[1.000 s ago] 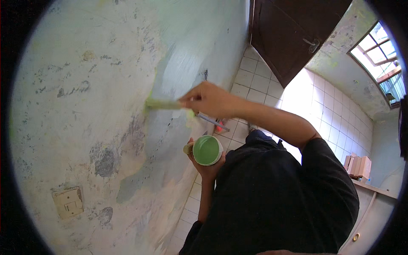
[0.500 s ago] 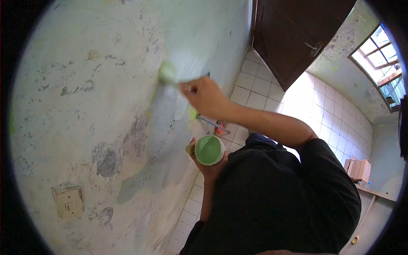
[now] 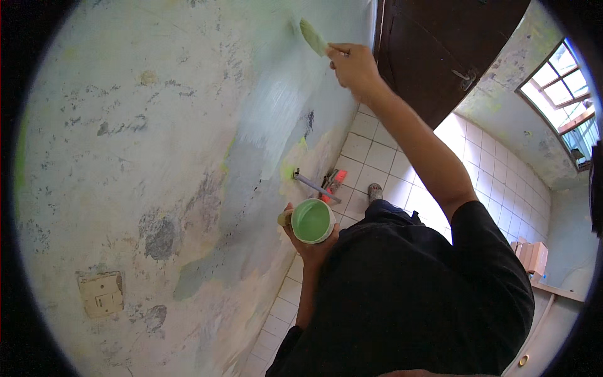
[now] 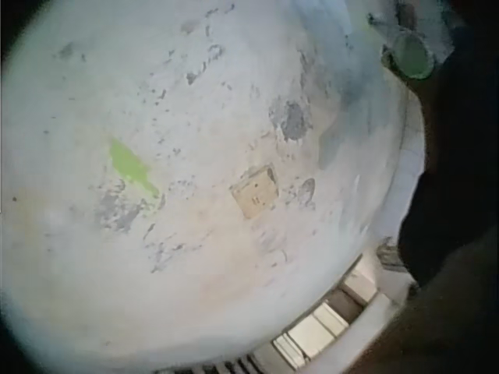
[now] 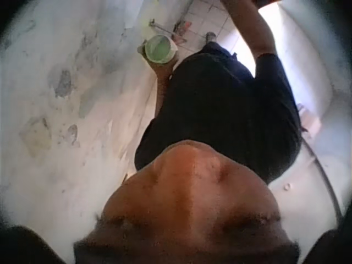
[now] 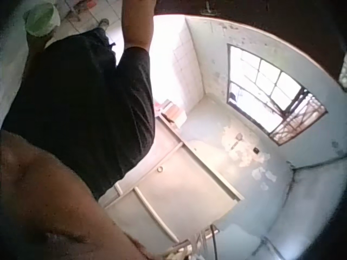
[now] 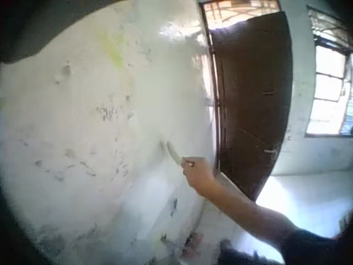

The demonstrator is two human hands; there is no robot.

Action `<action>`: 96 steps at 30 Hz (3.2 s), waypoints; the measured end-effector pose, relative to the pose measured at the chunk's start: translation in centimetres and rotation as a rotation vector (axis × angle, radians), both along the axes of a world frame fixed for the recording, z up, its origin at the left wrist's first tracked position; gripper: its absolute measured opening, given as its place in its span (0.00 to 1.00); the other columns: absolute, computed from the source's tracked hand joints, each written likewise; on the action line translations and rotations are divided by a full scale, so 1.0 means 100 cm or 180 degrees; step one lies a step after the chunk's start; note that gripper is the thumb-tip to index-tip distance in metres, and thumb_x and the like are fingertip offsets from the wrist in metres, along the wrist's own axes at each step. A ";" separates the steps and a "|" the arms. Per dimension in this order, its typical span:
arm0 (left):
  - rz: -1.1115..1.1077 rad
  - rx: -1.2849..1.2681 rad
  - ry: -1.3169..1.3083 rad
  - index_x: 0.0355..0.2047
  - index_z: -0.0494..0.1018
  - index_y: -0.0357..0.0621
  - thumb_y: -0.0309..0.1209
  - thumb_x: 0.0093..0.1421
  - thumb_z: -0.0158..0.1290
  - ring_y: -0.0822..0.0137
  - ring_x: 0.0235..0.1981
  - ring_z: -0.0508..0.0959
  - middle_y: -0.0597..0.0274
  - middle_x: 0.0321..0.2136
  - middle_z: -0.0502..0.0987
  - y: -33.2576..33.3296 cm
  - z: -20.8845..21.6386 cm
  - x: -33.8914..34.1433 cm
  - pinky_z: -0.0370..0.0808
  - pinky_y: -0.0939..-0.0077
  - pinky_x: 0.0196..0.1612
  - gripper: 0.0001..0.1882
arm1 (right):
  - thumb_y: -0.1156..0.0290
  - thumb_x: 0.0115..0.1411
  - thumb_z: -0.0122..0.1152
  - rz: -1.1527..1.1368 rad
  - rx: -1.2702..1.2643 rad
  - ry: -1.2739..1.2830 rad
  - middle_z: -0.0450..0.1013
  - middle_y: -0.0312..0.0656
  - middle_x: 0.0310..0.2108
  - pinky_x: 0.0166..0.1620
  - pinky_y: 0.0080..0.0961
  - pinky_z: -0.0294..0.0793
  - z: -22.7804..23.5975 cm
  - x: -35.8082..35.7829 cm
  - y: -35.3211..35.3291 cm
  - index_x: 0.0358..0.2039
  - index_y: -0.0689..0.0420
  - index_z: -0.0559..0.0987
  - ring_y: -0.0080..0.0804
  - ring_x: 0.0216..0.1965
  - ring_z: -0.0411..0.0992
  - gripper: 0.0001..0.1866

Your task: The person paints a wall using a brush, dipping it into a container of green paint and applying it to the surface in several locations.

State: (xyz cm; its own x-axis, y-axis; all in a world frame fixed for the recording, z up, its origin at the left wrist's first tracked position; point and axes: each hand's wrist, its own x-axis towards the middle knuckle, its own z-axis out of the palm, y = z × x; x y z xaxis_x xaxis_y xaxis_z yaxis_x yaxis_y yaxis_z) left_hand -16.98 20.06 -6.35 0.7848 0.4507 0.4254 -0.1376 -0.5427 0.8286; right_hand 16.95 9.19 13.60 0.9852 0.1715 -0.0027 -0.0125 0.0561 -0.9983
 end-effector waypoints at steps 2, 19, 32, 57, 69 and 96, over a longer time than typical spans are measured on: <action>0.0009 0.0287 0.0161 0.65 0.60 0.41 0.40 0.37 0.79 0.44 0.69 0.60 0.43 0.63 0.61 0.002 -0.001 -0.001 0.58 0.45 0.71 0.57 | 0.68 0.68 0.60 0.0188 -0.1000 -0.0446 0.82 0.49 0.31 0.27 0.34 0.78 -0.006 -0.042 0.016 0.50 0.55 0.87 0.31 0.25 0.78 0.14; 0.0217 -0.0278 0.0075 0.61 0.67 0.41 0.41 0.37 0.78 0.43 0.70 0.59 0.45 0.62 0.62 -0.006 0.004 -0.013 0.56 0.45 0.72 0.51 | 0.63 0.70 0.62 -0.0442 -0.0483 -0.0577 0.78 0.41 0.25 0.24 0.27 0.70 -0.025 -0.001 0.000 0.53 0.60 0.85 0.23 0.20 0.69 0.17; 0.0582 -0.0137 0.0170 0.65 0.62 0.41 0.41 0.37 0.80 0.42 0.70 0.60 0.44 0.65 0.60 -0.006 -0.014 -0.066 0.57 0.44 0.72 0.57 | 0.64 0.67 0.64 0.2094 -0.0936 -0.0778 0.81 0.50 0.27 0.35 0.36 0.77 -0.116 -0.141 0.043 0.53 0.55 0.86 0.32 0.28 0.78 0.17; 0.2214 -0.0731 0.0372 0.61 0.70 0.42 0.34 0.40 0.78 0.47 0.68 0.64 0.48 0.68 0.61 -0.068 -0.022 -0.116 0.63 0.53 0.71 0.46 | 0.65 0.72 0.59 0.1276 -0.0759 0.0024 0.77 0.44 0.28 0.38 0.30 0.75 -0.135 -0.096 0.017 0.55 0.60 0.83 0.28 0.31 0.73 0.17; 0.2596 -0.0566 0.0102 0.59 0.70 0.34 0.25 0.47 0.77 0.57 0.55 0.79 0.52 0.54 0.77 -0.102 -0.032 -0.096 0.77 0.59 0.60 0.41 | 0.66 0.71 0.59 0.2504 -0.0472 -0.0841 0.80 0.54 0.31 0.36 0.34 0.76 -0.189 -0.200 0.050 0.55 0.58 0.83 0.32 0.28 0.75 0.16; 0.2217 -0.0190 0.0086 0.62 0.69 0.43 0.34 0.40 0.78 0.45 0.71 0.60 0.47 0.68 0.59 -0.106 -0.015 -0.072 0.60 0.47 0.72 0.48 | 0.65 0.69 0.63 0.1439 -0.1411 -0.0670 0.78 0.36 0.30 0.35 0.29 0.73 -0.224 0.025 -0.008 0.56 0.55 0.84 0.24 0.29 0.71 0.18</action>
State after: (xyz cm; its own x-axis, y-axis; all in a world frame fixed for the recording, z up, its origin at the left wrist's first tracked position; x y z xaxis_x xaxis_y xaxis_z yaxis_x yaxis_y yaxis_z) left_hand -24.22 9.50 -7.81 0.3146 0.8746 0.3688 0.2468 -0.4506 0.8579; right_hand 19.43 8.43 -8.78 0.8037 0.5947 0.0164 0.2591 -0.3251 -0.9095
